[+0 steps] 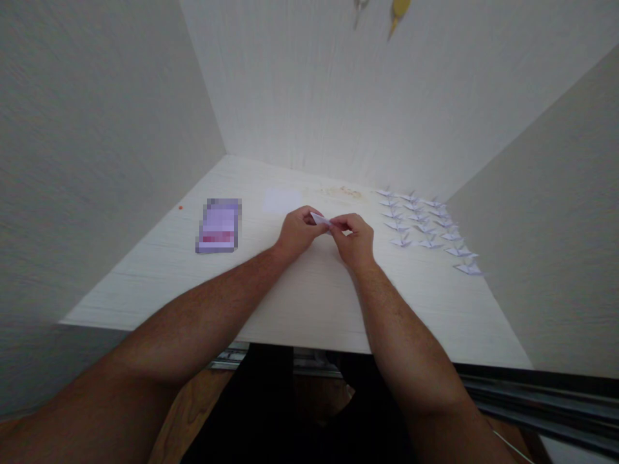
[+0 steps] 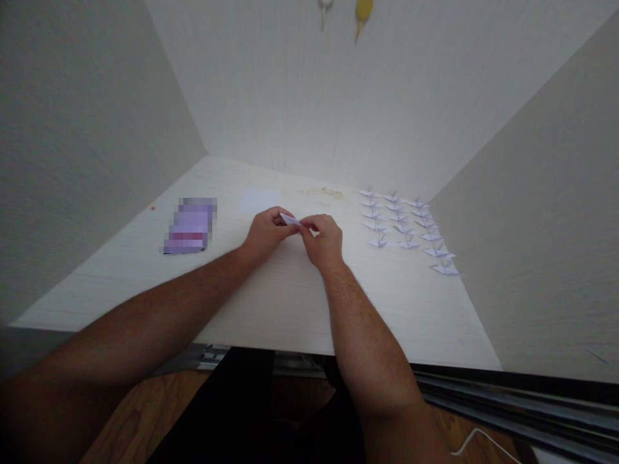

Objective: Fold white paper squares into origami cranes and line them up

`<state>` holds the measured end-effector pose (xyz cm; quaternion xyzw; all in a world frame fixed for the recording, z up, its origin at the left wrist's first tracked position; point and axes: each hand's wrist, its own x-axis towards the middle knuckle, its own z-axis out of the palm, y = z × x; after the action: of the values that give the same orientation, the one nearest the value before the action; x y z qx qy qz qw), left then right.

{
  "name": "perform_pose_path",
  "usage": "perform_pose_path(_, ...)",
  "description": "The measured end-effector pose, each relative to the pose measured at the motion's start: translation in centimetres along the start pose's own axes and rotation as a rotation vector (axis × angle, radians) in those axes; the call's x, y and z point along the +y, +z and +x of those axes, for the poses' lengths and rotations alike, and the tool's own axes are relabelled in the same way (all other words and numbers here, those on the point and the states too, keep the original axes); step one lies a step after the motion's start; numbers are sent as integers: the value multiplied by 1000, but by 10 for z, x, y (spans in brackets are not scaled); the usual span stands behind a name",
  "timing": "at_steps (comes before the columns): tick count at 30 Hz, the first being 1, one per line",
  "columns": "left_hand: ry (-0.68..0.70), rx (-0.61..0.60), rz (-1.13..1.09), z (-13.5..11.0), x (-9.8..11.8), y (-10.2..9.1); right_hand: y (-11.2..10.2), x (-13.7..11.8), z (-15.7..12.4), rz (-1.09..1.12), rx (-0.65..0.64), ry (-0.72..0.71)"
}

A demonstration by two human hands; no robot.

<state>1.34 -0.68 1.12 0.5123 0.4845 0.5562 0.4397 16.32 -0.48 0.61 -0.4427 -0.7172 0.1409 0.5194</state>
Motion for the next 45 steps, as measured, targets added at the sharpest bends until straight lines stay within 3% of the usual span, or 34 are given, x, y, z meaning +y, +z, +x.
perform_pose_path(7, -33, -59, -34, -2, 5, -1, -2, -6, 5, 193, -72, 332)
perform_pose_path(14, -75, -55, 134, -1, 6, -5, -3, 1, 6, 155, -143, 372)
perform_pose_path(20, -103, -71, 286, 0, 7, -6, -1, 4, 2, 7, -105, 227)
perform_pose_path(25, -172, -97, 181, -2, 6, -3, -2, 5, -1, -137, -70, 80)
perform_pose_path(33, -174, -56, 58, 1, 1, 0, -2, 12, -1, -153, -86, -112)
perform_pose_path(40, -235, -29, -45, 2, 2, 1, -3, 13, 1, -101, -100, -200)
perform_pose_path(45, -290, -35, -144, 0, 4, 2, -3, 14, 0, -93, -97, -145)
